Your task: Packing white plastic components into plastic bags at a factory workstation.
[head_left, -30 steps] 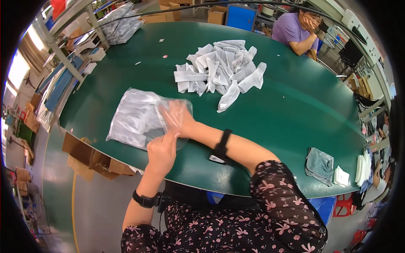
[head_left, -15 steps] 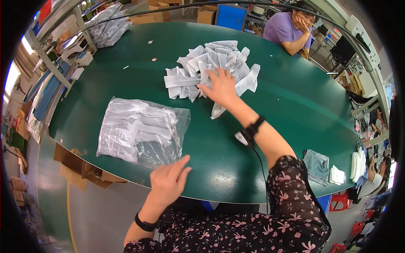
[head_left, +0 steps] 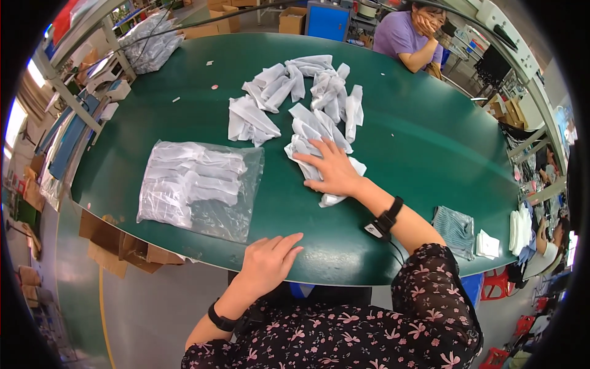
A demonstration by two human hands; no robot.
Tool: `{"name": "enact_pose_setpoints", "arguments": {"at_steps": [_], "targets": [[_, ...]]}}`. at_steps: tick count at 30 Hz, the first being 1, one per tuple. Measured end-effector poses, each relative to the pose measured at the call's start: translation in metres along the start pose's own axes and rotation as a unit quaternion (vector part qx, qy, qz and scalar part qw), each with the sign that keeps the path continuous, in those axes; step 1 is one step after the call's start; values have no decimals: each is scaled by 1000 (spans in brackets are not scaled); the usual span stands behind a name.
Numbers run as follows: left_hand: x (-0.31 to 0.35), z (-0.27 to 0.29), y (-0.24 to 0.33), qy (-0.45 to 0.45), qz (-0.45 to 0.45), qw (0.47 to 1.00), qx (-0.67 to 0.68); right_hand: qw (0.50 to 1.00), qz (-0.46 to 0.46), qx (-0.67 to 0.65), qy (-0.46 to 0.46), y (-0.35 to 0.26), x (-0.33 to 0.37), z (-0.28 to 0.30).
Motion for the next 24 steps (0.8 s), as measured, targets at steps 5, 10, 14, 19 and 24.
{"name": "enact_pose_setpoints", "arguments": {"at_steps": [5,10,14,19,24], "targets": [[9,-13,6,-12,-3,1000,27,999,35,24,34,-26,47,34],[9,-20,19,-17,-22,999,41,992,95,80,0,-20,62,20],[12,-25,14,-86,82,988,102,977,69,-5,201,-24,46,69],[28,-51,3,-188,329,692,615,939,-44,-234,246,-61,35,130],[-3,-47,39,-141,427,456,768,958,37,-244,149,-109,81,108]]}}
Point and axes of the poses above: each hand's wrist, its own x-axis away from the middle knuckle, its own z-axis out of the back of the hand, y = z × x, the point moved 5 cm from there along -x, towards the middle knuckle, and after that the axes turned 2 degrees about y, right-handed, at the moved point
